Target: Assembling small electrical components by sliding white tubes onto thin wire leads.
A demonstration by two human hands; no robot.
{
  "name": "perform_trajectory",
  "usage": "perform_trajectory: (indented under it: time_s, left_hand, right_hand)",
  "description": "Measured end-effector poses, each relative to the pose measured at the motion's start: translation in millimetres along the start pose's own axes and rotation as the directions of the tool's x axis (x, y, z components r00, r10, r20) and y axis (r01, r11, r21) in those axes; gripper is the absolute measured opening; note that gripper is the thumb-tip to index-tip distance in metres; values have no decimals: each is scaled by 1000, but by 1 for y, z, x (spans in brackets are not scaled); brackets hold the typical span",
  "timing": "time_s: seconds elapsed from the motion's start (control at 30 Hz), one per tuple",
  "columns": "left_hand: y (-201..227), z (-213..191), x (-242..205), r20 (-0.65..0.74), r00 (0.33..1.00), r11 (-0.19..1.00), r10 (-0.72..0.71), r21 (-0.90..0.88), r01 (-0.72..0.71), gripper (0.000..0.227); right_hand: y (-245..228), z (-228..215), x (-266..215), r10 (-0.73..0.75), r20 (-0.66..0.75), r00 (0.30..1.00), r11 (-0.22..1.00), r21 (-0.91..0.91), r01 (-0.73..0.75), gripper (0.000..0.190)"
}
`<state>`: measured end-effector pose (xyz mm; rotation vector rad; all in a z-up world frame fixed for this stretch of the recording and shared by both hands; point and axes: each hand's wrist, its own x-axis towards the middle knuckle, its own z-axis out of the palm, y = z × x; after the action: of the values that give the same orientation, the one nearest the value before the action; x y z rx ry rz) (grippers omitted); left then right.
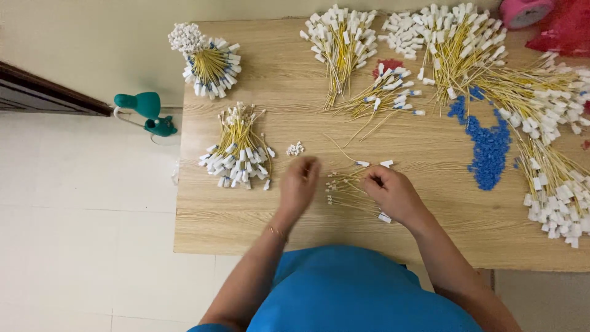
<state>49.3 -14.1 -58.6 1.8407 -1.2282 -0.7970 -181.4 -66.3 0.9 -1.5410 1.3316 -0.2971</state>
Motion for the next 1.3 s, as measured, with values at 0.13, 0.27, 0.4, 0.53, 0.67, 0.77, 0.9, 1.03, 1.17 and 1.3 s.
perform_trajectory:
  time_s: [0.13, 0.27, 0.4, 0.53, 0.67, 0.77, 0.9, 1.03, 1.17, 1.3]
  left_hand:
    - [-44, -1, 41, -84, 974, 938, 210, 297, -177, 16]
    - [-57, 5, 59, -41, 934, 808, 355, 515, -285, 11]
    - [-67, 11, 65, 11, 927, 727, 375, 617, -301, 3]
    - [-69, 11, 66, 32, 923, 682, 384, 664, -307, 5]
    - [-46, 6, 62, 58, 911, 704, 408, 615, -354, 6]
    - [-11, 0, 48, 68, 964, 898, 256, 352, -264, 8]
    - [27, 4, 22, 217, 973, 853, -76, -490, 176, 10]
    - [48, 7, -2, 298, 954, 540, -40, -797, 272, 16]
    - [70, -1, -13, 445, 895, 321, -26, -844, 429, 21]
    - [78, -2, -20, 499, 866, 325, -20, -816, 478, 20]
  right_hand:
    - [-3, -6, 4, 28, 13, 1000, 1000, 13, -28, 22]
    - [-8, -10, 6, 31, -11, 999, 999, 13, -31, 22]
    - [-10, -12, 5, 63, -11, 998, 997, 33, -63, 23]
    - [-10, -13, 5, 20, -25, 999, 999, 30, -19, 23]
    - [-18, -16, 2, -7, -27, 1000, 996, 88, 9, 18]
    - [-25, -21, -4, -30, -34, 999, 985, 167, 35, 16]
    - [-47, -27, -16, -45, -78, 996, 991, 123, 55, 13]
    - [-67, -30, -28, -76, -93, 993, 993, 82, 84, 13]
    - [-87, -33, -41, -115, -132, 985, 991, 45, 122, 13]
    - [-90, -37, -46, -90, -152, 984, 994, 53, 99, 15]
